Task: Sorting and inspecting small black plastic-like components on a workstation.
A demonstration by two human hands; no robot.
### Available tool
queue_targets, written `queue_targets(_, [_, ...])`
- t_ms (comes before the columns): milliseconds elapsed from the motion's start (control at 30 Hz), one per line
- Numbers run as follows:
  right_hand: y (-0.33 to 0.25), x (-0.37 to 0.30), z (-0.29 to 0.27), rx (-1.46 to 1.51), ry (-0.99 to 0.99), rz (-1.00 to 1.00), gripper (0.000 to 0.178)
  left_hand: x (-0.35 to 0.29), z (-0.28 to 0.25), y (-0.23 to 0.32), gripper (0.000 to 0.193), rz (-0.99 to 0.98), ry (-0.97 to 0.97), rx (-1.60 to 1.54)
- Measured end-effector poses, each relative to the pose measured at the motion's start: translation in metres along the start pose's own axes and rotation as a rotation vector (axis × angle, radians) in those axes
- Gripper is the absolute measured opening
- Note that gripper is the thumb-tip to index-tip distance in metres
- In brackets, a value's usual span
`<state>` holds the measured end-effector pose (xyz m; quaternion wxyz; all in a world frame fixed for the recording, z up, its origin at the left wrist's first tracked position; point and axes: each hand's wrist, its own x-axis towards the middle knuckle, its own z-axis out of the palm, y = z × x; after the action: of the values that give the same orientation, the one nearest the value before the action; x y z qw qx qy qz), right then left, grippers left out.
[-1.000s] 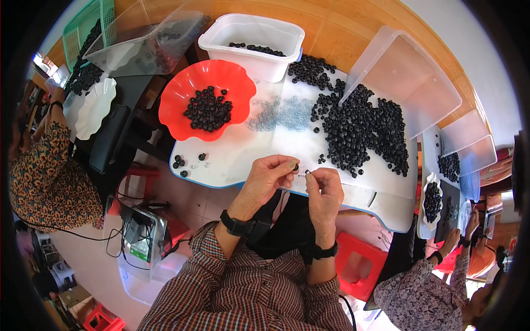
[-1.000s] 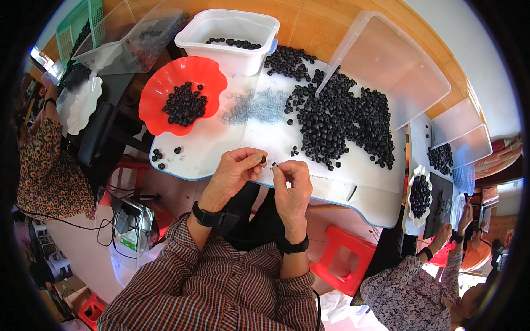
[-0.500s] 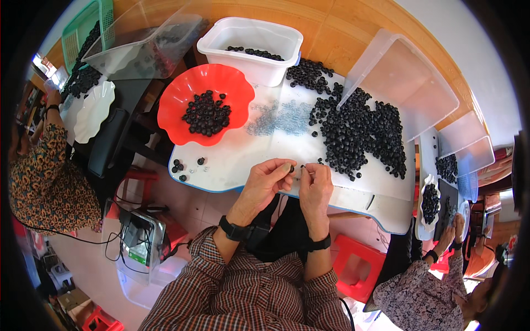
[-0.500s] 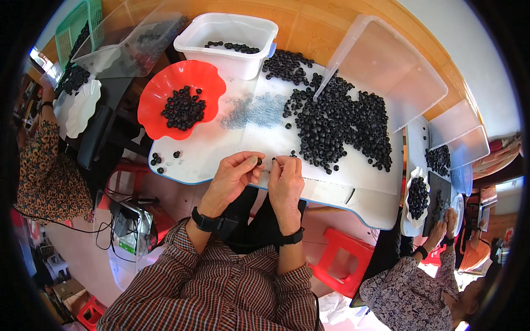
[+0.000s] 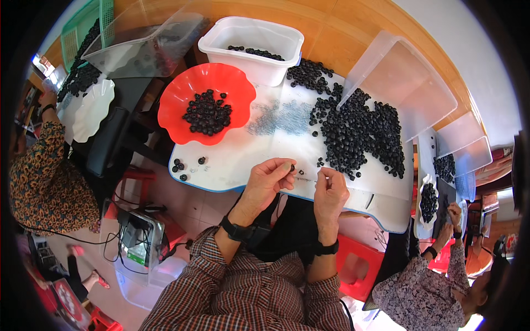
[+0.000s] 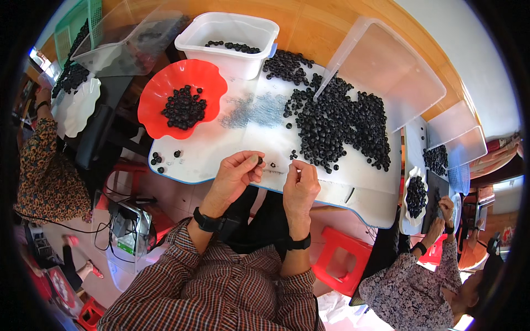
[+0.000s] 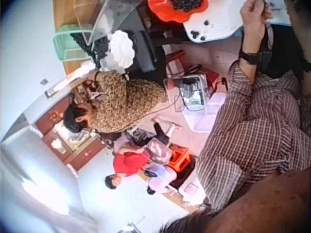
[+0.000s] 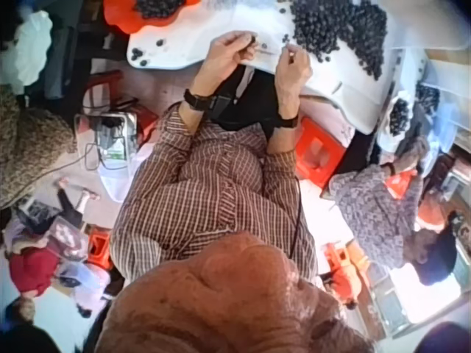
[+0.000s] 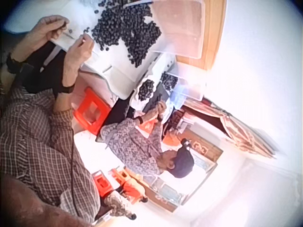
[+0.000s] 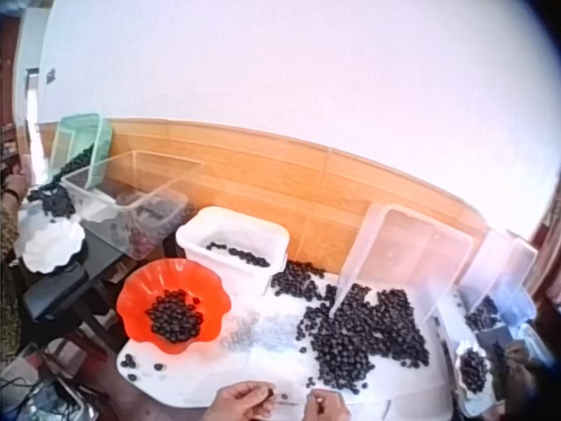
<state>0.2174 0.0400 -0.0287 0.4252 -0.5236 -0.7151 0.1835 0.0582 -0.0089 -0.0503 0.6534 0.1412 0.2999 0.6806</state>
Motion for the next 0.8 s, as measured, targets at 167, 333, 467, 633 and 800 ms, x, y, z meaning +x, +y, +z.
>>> queue_targets(167, [-0.002,-0.005,0.012,0.153,-0.048,0.055,0.009,0.001,0.003,-0.001,0.022,0.016,0.002,0.076])
queue_targets(333, [-0.016,-0.003,0.016,0.116,-0.100,-0.034,0.012,-0.002,-0.001,0.001,0.022,0.045,0.046,0.021])
queue_targets(467, [-0.030,0.012,0.027,0.108,-0.085,-0.101,0.012,-0.001,-0.006,0.001,0.022,0.107,0.053,-0.044])
queue_targets(633, [-0.031,0.040,0.043,-0.110,-0.104,-0.198,0.020,-0.001,-0.006,0.004,0.023,0.162,0.066,-0.073])
queue_targets(800, [-0.030,0.050,0.054,-0.300,-0.248,-0.237,0.032,-0.002,-0.009,0.005,0.022,0.151,0.073,-0.079])
